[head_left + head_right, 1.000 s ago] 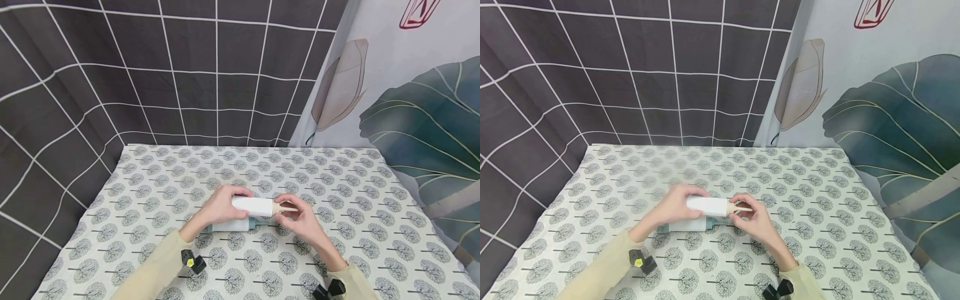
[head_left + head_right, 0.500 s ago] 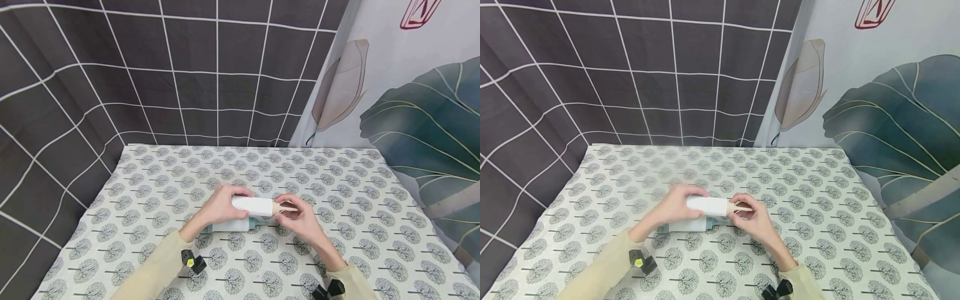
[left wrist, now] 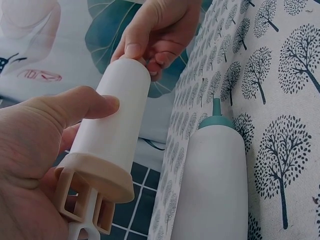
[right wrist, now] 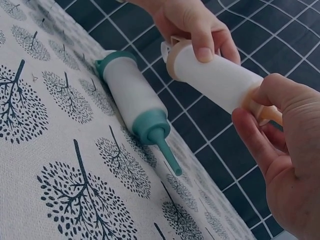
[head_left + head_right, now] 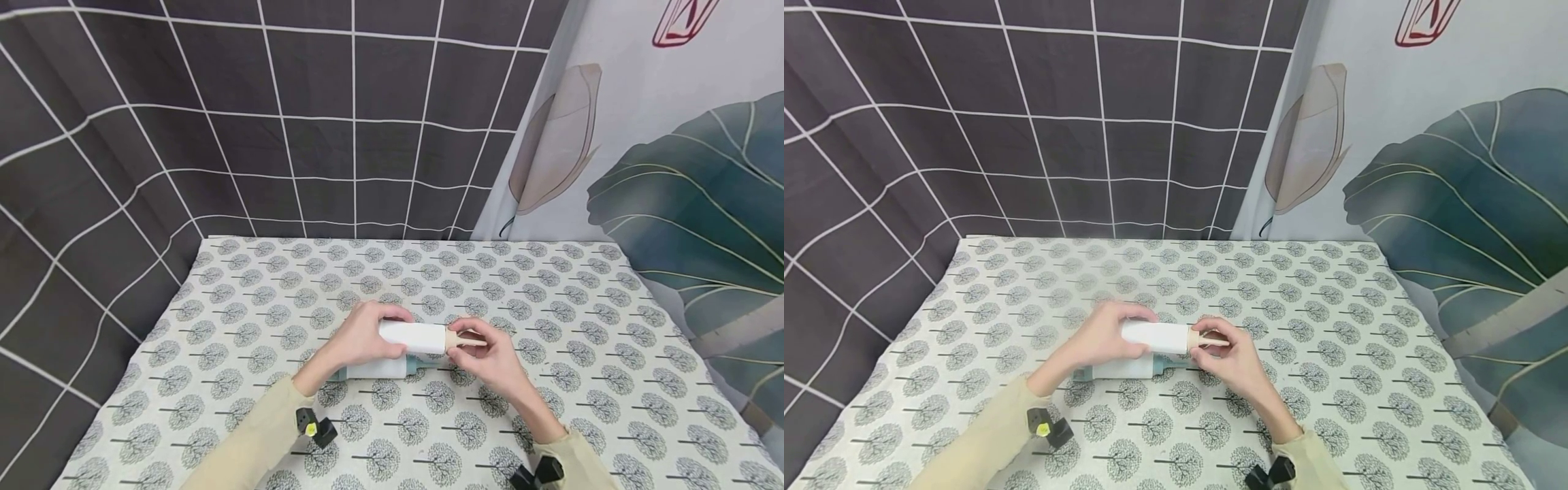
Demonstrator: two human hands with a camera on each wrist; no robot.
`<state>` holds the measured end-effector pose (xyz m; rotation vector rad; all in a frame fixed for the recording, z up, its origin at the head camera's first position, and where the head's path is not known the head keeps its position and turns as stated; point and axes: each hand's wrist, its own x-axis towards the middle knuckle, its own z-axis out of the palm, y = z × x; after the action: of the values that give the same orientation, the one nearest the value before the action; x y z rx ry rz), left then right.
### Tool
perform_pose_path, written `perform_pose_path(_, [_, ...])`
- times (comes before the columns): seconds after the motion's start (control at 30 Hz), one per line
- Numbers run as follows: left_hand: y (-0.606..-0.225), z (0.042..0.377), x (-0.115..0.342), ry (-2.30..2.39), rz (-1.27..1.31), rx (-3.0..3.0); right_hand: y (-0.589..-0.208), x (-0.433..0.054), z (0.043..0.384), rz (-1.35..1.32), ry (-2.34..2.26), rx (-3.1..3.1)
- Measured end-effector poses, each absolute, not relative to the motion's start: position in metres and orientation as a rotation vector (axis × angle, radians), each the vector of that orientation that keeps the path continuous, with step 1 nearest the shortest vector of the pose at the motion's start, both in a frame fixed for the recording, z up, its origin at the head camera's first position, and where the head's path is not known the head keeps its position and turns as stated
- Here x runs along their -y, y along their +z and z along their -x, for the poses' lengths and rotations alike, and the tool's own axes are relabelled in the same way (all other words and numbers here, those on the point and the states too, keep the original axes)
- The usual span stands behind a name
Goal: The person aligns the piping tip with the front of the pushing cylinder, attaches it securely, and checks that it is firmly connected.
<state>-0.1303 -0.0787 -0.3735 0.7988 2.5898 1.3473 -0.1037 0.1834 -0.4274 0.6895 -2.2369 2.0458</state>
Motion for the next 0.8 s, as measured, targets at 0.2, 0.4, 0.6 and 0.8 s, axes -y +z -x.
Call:
perform_pose_path(0.2, [-0.3736, 0.1303, 0.0782, 1.332, -0.795, -2.604, -0.4269, -0.1833, 0.1035, -0.667, 2.045, 2.248])
perform_pose_path(0.4, [-0.3734, 0.1301, 0.0781, 1.327, -0.793, -2.612, -0.4273, -0.1834, 0.1036, -0.671, 2.012, 2.259])
perform_pose_path(0.6, [-0.373, 0.1295, 0.0779, 1.328, -0.784, -2.601, -0.4272, -0.1834, 0.104, -0.672, 2.002, 2.267])
perform_pose_path(0.8, [-0.3728, 0.1285, 0.0773, 1.321, -0.763, -2.606, -0.4251, -0.1829, 0.1031, -0.643, 2.026, 2.281])
